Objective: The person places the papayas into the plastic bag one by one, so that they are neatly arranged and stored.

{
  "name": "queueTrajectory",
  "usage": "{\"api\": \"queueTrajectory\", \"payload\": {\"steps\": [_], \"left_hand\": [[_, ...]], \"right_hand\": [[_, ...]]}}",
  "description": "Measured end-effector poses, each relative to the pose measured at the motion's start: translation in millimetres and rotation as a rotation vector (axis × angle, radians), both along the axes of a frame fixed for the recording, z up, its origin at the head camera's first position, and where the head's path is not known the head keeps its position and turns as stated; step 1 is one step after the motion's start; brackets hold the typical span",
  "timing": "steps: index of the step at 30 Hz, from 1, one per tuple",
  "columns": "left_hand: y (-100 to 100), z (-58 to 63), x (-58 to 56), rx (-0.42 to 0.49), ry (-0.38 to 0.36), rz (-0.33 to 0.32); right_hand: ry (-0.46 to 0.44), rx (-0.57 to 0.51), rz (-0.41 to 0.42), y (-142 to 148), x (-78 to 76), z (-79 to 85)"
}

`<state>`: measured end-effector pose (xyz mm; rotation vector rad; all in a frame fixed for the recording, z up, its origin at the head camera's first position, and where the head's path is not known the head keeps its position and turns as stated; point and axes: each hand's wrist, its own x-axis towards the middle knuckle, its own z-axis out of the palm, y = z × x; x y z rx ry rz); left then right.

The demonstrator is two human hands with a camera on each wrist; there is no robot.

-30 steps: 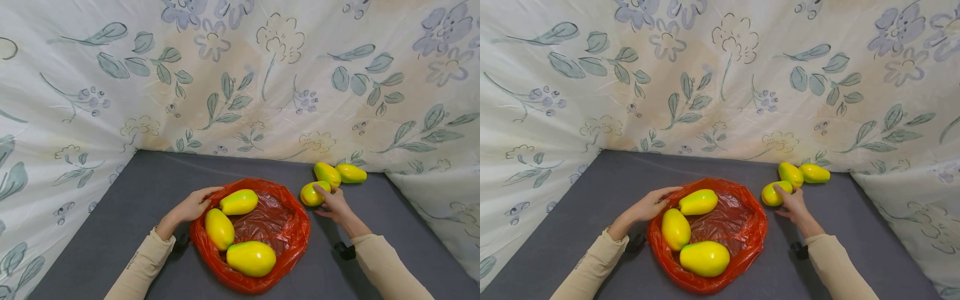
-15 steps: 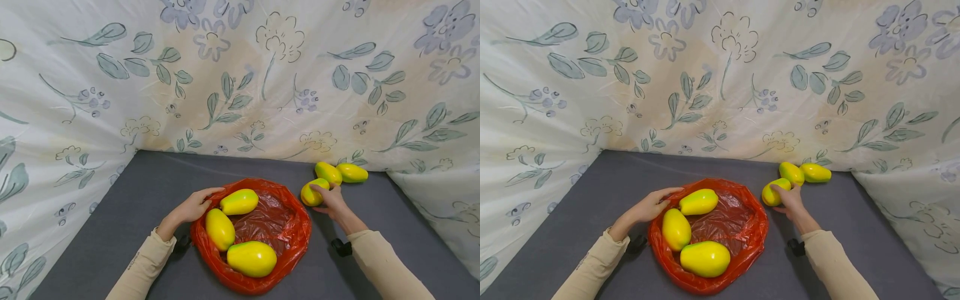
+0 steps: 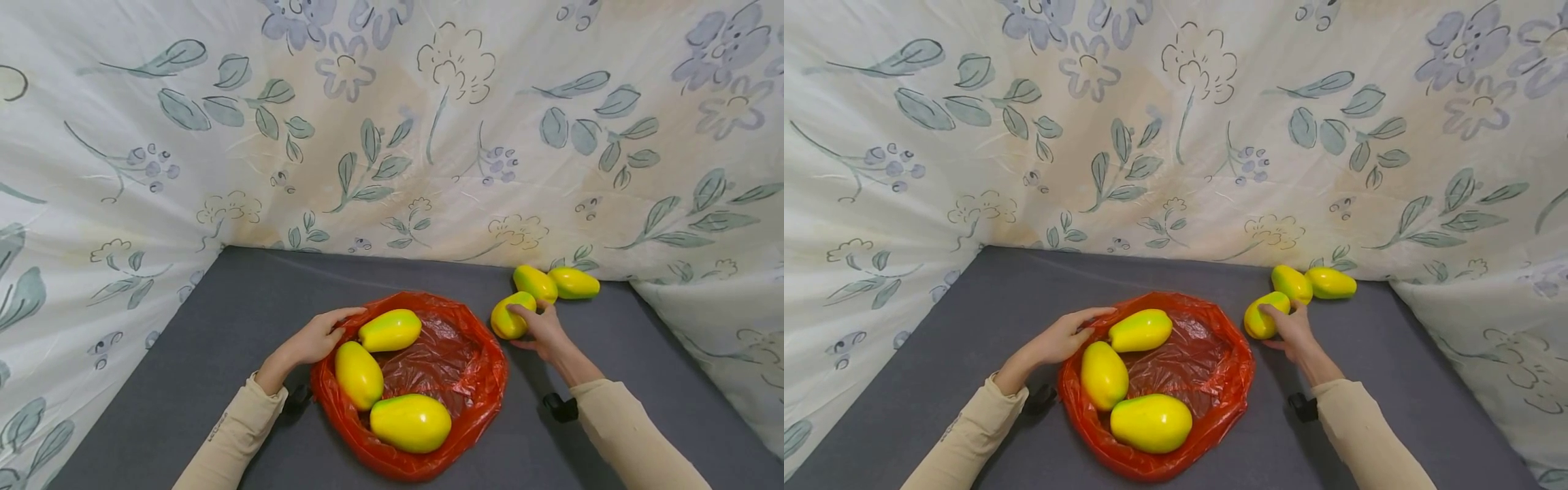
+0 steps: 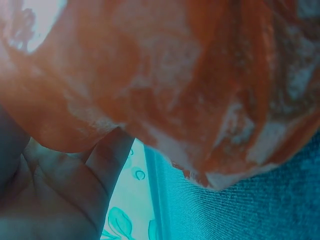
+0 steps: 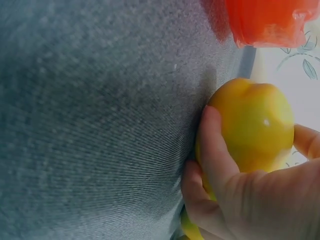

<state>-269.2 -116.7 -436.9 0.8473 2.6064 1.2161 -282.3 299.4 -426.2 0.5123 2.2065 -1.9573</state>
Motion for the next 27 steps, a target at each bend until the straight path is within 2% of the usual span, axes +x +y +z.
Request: {"api": "queueTrajectory", "payload": {"steps": [8,19,27], "left_hand": [[-1,-1.5,0.3,0.004,0.005,-0.001],[0,-0.9,-0.8,-0.003,0.004,0.001],[-1,-1.9,-0.6,0.0,0.012,-0.014]], "right_hand": [[0.029,0.009,-0.006,2,4.7,-0.6],[0.075,-0.002,-0.032,1,13.7,20.3],[0.136,-0.022,0.012,-4,21.6,36.5]]}}
